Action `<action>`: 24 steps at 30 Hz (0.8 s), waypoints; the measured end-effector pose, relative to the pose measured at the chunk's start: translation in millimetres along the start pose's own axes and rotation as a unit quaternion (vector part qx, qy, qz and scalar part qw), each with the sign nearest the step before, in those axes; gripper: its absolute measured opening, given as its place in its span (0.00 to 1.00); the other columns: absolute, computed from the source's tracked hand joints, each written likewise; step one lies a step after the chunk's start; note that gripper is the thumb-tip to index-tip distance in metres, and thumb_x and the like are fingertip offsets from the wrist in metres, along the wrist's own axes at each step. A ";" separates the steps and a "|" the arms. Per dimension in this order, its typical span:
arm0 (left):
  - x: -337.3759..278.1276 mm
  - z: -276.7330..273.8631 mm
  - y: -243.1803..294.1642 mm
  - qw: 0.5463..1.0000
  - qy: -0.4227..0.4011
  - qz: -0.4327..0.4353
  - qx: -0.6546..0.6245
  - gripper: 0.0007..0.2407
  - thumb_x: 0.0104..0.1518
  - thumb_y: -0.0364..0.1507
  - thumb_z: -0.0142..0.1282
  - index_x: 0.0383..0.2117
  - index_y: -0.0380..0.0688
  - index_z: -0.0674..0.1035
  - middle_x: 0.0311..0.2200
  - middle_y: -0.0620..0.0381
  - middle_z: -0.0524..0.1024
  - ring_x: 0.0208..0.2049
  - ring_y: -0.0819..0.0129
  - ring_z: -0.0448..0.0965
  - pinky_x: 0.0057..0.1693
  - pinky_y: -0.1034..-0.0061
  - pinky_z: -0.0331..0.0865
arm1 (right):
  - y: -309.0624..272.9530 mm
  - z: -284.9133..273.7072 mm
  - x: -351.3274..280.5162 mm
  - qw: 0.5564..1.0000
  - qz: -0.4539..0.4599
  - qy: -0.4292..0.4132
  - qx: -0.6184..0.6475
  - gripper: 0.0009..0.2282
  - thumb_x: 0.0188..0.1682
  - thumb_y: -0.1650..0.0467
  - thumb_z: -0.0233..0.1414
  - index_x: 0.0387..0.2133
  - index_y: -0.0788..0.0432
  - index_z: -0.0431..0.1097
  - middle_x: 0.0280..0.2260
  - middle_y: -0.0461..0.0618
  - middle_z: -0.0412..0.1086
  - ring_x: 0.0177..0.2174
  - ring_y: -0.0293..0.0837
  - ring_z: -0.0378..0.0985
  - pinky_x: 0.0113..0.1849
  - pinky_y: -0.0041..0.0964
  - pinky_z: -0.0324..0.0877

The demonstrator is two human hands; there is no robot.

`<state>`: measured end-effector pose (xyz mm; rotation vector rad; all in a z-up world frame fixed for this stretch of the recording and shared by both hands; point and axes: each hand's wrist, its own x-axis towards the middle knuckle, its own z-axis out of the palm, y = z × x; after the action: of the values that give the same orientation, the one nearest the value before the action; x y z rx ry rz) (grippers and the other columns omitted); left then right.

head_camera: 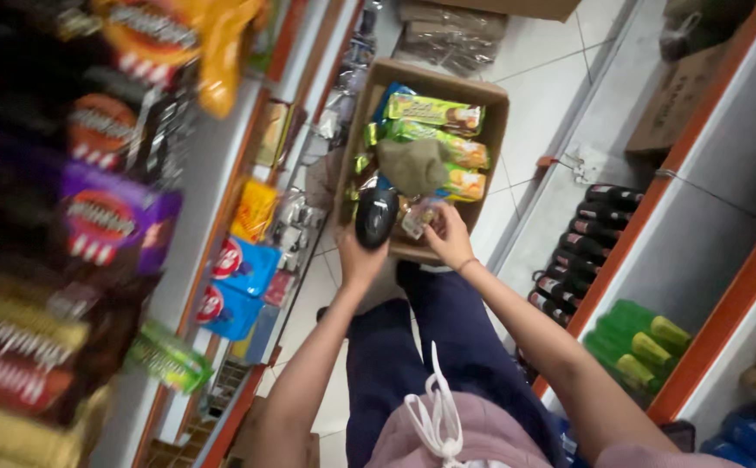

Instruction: The person uses a scanner to scan several snack packages and places them into a cardboard box on the floor of a store.

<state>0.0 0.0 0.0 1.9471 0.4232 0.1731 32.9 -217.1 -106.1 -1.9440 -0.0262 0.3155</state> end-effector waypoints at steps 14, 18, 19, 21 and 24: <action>115.0 163.9 -98.4 0.910 -0.365 0.005 0.196 0.20 0.38 0.33 0.76 0.42 0.51 0.86 0.54 0.42 0.75 0.69 0.33 0.32 0.63 0.42 0.32 | 82.5 -7.0 90.6 0.976 0.109 -0.037 -0.183 0.18 0.41 0.72 0.59 0.46 0.59 0.68 0.48 0.64 0.62 0.41 0.65 0.75 0.44 0.52 0.73; 111.0 156.8 -100.9 0.947 -0.259 0.058 0.182 0.22 0.37 0.33 0.73 0.42 0.45 0.84 0.57 0.42 0.71 0.65 0.36 0.53 0.67 0.46 0.50 | 81.6 -6.2 78.1 0.984 0.060 0.000 -0.170 0.21 0.43 0.74 0.56 0.52 0.62 0.65 0.45 0.64 0.63 0.41 0.67 0.73 0.43 0.53 0.72; 109.1 150.7 -99.3 0.959 -0.239 0.041 0.145 0.25 0.32 0.34 0.73 0.42 0.42 0.82 0.62 0.37 0.63 0.60 0.37 0.58 0.67 0.52 0.58 | 80.4 -5.6 74.9 0.983 0.041 0.002 -0.181 0.20 0.41 0.74 0.57 0.48 0.64 0.66 0.46 0.65 0.63 0.41 0.67 0.73 0.42 0.54 0.72; 108.4 138.2 -93.0 0.960 -0.227 0.045 0.155 0.26 0.34 0.34 0.74 0.44 0.41 0.82 0.62 0.40 0.62 0.61 0.38 0.59 0.68 0.51 0.58 | 82.3 -5.6 69.3 0.981 0.024 0.001 -0.192 0.18 0.39 0.73 0.59 0.44 0.65 0.67 0.47 0.66 0.63 0.40 0.68 0.72 0.41 0.55 0.71; 113.2 113.7 -80.5 0.963 -0.184 0.058 0.187 0.28 0.33 0.33 0.77 0.45 0.38 0.81 0.62 0.40 0.61 0.61 0.36 0.59 0.68 0.49 0.56 | 91.2 -7.8 65.2 0.985 0.031 -0.004 -0.170 0.08 0.44 0.72 0.57 0.36 0.60 0.72 0.46 0.60 0.68 0.42 0.64 0.74 0.44 0.52 0.72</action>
<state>123.1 -27.4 -127.7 2.3170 0.0956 -0.2099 85.8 -248.7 -200.1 -2.2862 -0.0268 0.3783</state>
